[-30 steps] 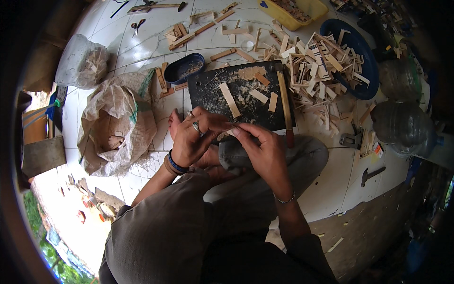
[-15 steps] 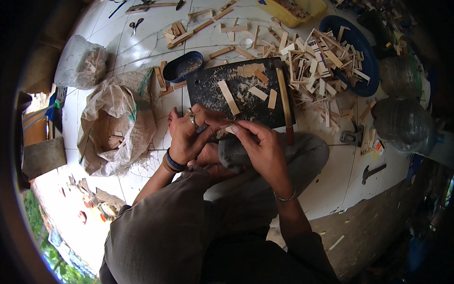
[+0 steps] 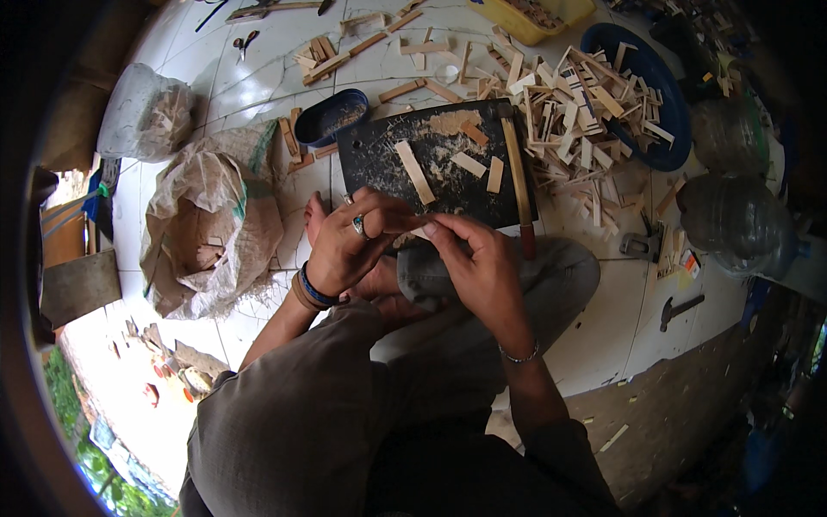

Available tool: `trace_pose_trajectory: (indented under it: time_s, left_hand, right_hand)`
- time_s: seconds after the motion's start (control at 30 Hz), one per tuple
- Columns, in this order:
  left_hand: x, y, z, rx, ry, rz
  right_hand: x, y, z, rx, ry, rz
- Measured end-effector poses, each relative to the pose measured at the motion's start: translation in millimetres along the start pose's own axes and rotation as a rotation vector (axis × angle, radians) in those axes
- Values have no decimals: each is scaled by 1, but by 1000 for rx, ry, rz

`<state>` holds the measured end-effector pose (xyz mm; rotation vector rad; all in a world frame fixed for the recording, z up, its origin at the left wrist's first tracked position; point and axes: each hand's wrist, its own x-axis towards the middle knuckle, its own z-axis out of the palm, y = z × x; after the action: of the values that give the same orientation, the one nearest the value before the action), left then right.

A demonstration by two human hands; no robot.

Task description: The person sits on the floor and repeatedly splits small wooden sticks using a hammer and a chisel. They pick up sticks from a sack, place them on a black board, strike them with the hammer, and then place the split pieces into a blue bowl.

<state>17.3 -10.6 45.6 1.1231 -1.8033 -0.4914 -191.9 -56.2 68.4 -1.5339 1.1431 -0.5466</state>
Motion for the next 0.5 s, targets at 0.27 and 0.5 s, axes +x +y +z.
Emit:
trace_pose_trajectory:
  time_s: [0.27, 0.5]
  left_hand:
    - [-2, 2, -1, -37, -42, 14]
    - [-1, 7, 1, 48, -53, 11]
  right_hand:
    - [-1, 2, -1, -16, -13, -27]
    - [0, 1, 0, -10, -8, 21]
